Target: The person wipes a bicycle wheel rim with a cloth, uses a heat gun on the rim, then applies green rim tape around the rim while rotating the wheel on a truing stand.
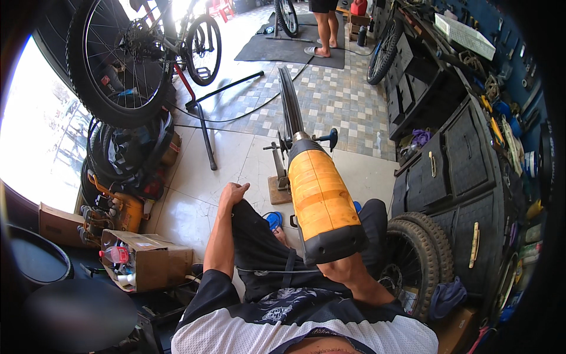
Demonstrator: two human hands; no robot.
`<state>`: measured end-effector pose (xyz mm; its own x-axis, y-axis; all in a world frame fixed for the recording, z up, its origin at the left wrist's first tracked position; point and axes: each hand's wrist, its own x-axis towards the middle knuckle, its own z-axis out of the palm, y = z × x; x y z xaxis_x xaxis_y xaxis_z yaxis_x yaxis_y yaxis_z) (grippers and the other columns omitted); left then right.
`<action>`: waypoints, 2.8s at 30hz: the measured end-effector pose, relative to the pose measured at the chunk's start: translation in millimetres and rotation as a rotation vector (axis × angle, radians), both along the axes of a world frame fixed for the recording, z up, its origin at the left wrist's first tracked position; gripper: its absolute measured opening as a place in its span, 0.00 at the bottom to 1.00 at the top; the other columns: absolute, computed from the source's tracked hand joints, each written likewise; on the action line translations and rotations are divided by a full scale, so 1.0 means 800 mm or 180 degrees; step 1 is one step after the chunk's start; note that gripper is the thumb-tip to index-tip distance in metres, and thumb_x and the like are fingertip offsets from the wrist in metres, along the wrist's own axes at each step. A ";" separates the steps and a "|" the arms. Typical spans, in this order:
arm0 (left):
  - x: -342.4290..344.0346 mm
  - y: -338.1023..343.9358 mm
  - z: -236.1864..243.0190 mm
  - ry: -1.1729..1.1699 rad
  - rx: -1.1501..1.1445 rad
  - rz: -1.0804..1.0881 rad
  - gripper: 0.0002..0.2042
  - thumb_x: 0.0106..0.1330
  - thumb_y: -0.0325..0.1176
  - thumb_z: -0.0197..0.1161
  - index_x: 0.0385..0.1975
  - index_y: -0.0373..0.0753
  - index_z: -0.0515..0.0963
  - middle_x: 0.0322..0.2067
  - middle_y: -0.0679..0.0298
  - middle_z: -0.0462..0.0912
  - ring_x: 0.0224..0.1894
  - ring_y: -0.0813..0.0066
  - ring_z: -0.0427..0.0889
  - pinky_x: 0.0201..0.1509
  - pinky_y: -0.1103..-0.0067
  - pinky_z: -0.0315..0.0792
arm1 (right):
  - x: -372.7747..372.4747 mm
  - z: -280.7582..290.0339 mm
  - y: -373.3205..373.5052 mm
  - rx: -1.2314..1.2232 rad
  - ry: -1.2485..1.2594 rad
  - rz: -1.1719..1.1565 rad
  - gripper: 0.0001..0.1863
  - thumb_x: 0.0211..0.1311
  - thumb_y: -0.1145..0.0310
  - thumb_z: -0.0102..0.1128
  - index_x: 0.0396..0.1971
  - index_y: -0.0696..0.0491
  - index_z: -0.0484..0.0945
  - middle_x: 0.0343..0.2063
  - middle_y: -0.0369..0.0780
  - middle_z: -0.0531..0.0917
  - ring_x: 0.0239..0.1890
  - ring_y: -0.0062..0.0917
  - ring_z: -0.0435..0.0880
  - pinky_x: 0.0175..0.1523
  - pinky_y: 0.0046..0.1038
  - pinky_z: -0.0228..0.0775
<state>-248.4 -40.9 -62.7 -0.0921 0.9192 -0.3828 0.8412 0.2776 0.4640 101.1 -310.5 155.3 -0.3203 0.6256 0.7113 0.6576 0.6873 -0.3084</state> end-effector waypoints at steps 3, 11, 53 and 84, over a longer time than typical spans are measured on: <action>0.001 0.000 -0.001 0.0019 0.0005 0.0006 0.33 0.67 0.63 0.64 0.44 0.31 0.90 0.38 0.49 0.92 0.44 0.55 0.91 0.55 0.64 0.80 | 0.000 0.000 0.000 -0.0099 0.0047 0.0020 0.16 0.62 0.72 0.66 0.50 0.57 0.80 0.44 0.47 0.84 0.44 0.47 0.86 0.48 0.45 0.82; 0.001 0.000 0.000 0.0014 0.0002 -0.0001 0.33 0.67 0.63 0.64 0.44 0.31 0.90 0.38 0.49 0.92 0.45 0.55 0.91 0.55 0.64 0.80 | -0.001 0.001 -0.001 -0.0058 0.0003 -0.0026 0.17 0.63 0.72 0.67 0.51 0.57 0.80 0.47 0.46 0.83 0.45 0.47 0.86 0.48 0.46 0.81; 0.003 0.002 -0.001 -0.0021 -0.0019 -0.0031 0.33 0.67 0.63 0.64 0.44 0.30 0.90 0.38 0.49 0.92 0.44 0.55 0.91 0.55 0.64 0.80 | -0.001 0.006 0.005 0.0191 -0.0174 -0.0076 0.16 0.62 0.71 0.67 0.50 0.56 0.81 0.45 0.47 0.84 0.44 0.46 0.87 0.47 0.45 0.82; 0.007 0.002 0.001 0.0018 -0.0020 -0.0032 0.33 0.67 0.63 0.64 0.42 0.32 0.90 0.37 0.49 0.92 0.44 0.54 0.91 0.55 0.64 0.80 | 0.003 -0.006 -0.004 0.0489 -0.0353 -0.0131 0.19 0.63 0.72 0.68 0.53 0.53 0.79 0.49 0.45 0.82 0.48 0.46 0.85 0.47 0.49 0.81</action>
